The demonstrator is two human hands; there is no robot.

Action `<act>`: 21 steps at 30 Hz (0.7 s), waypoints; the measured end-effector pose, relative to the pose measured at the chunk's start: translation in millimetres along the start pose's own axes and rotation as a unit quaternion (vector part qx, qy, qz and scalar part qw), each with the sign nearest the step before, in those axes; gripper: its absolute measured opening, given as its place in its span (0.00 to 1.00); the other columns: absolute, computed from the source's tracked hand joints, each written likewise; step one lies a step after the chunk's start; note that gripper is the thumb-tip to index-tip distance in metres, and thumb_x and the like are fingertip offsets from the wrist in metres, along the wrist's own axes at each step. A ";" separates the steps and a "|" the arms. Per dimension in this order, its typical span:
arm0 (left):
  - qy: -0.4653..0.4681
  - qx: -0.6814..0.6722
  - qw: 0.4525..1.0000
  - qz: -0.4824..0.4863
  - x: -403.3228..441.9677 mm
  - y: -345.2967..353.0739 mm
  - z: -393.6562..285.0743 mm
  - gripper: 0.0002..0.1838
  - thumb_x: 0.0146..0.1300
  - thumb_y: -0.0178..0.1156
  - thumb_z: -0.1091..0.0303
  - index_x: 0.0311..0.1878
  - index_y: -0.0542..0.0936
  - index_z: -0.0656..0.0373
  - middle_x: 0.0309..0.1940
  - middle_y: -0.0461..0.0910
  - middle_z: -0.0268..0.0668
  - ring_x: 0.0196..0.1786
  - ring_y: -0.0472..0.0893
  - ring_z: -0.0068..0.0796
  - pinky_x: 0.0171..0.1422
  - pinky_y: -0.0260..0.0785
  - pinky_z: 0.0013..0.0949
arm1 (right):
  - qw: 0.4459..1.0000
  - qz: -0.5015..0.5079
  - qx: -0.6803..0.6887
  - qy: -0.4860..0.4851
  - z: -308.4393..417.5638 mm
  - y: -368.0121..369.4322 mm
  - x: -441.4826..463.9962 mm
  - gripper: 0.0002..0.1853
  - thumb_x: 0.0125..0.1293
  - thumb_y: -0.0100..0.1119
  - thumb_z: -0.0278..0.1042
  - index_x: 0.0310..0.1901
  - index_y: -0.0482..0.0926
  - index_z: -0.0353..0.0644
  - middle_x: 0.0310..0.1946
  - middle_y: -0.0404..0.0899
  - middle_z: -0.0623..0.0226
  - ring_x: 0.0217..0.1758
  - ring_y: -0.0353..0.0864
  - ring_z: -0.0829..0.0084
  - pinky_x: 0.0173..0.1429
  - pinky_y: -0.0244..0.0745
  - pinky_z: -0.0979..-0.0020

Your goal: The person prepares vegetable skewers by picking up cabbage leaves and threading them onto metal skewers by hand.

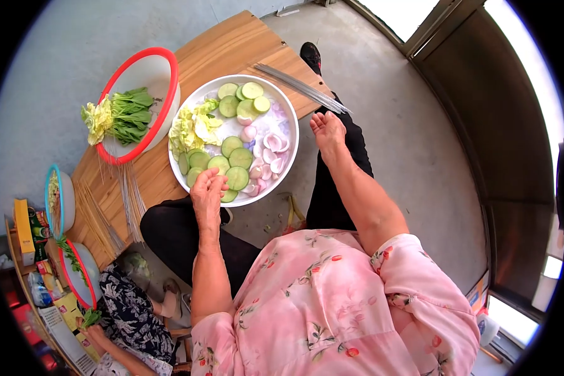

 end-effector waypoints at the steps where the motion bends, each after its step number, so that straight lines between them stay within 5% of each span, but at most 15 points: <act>1: -0.002 -0.003 1.000 0.002 0.4 1.0 1.1 0.15 0.57 0.56 0.72 0.47 0.75 0.68 0.31 0.80 0.36 0.28 0.76 0.19 0.31 0.64 0.21 | 1.000 -0.001 0.009 0.001 1.4 1.8 1.7 0.08 0.69 0.45 0.30 0.46 0.68 0.38 0.30 0.74 0.62 0.27 0.77 0.69 0.31 0.77 0.68; 3: -0.011 0.003 1.000 0.000 0.8 3.6 3.0 0.14 0.58 0.55 0.72 0.47 0.75 0.68 0.31 0.80 0.36 0.28 0.76 0.19 0.31 0.64 0.21 | 1.000 0.001 0.012 0.006 4.0 4.3 3.1 0.06 0.69 0.47 0.30 0.41 0.68 0.36 0.32 0.73 0.62 0.33 0.77 0.68 0.39 0.76 0.67; 9: -0.028 0.023 0.999 0.018 2.0 14.2 7.7 0.13 0.58 0.56 0.73 0.46 0.75 0.67 0.31 0.80 0.35 0.28 0.76 0.19 0.31 0.64 0.21 | 0.998 0.025 0.046 0.030 4.1 5.5 18.7 0.05 0.68 0.47 0.29 0.42 0.70 0.38 0.30 0.73 0.65 0.28 0.76 0.71 0.33 0.77 0.70; 21: -0.018 0.013 1.000 0.008 -8.8 31.1 3.3 0.12 0.58 0.57 0.74 0.45 0.76 0.66 0.31 0.80 0.35 0.28 0.77 0.19 0.31 0.65 0.20 | 1.000 0.011 -0.011 0.000 13.4 1.4 -1.2 0.05 0.65 0.53 0.28 0.37 0.73 0.36 0.29 0.76 0.64 0.31 0.78 0.70 0.38 0.78 0.69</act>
Point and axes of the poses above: each hand's wrist, its own x-axis towards the middle knuckle, its own y-axis out of the palm, z = x × y, the point moved 4 cm from there along x, towards the middle knuckle
